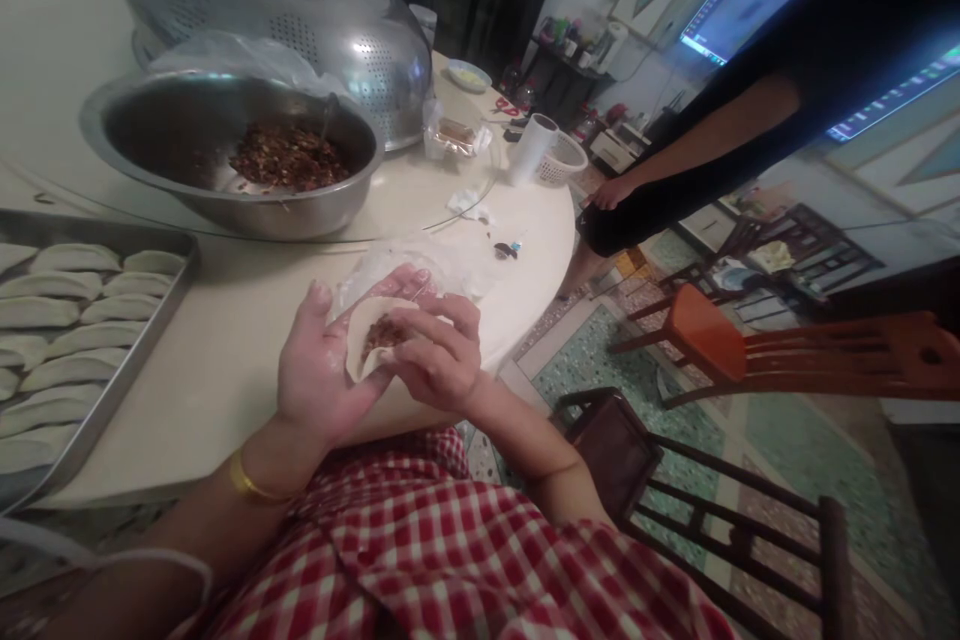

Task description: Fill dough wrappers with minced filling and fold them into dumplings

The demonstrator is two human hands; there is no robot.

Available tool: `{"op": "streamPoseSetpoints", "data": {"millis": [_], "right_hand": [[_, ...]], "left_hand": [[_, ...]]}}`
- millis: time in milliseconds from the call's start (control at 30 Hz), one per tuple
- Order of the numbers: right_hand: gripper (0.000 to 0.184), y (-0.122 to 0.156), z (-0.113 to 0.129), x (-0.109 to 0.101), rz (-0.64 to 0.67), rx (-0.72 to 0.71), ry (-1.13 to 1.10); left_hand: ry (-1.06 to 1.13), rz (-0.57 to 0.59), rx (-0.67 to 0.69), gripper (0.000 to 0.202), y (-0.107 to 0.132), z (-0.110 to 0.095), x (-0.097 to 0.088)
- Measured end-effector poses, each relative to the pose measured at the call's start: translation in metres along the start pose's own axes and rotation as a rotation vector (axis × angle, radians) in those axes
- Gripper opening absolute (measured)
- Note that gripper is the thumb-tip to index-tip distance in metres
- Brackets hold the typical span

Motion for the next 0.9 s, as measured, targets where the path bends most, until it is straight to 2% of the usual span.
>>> {"op": "streamPoseSetpoints", "data": {"millis": [100,300,533,733,900], "right_hand": [[0.007,0.001,-0.003,0.003,0.014,0.103,-0.045],[0.014,0.001,-0.003,0.006,0.029,0.139,-0.156],[0.005,-0.007,-0.004,0.000,0.000,0.272,-0.090],[0.009,-0.007,-0.008,-0.001,-0.045,0.360,-0.087],[0.010,-0.004,-0.015,0.005,0.025,0.455,-0.058]], "left_hand": [[-0.014,-0.049,0.032,0.068,0.000,0.000,0.001],[-0.072,-0.070,0.023,0.069,0.001,0.003,0.000],[-0.188,-0.037,0.048,0.065,0.003,0.000,0.001],[-0.221,-0.035,0.039,0.065,0.003,0.001,0.001],[-0.229,-0.077,0.035,0.062,0.004,0.001,-0.004]]}}
Point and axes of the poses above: each hand's wrist, its own y-axis away from the middle knuckle, its own x-axis out of the palm, z = x × y, the point moved 6 cm from there along -y, towards the middle knuckle, and after that the axes turned 12 degrees about z, right-handed, at the moved point
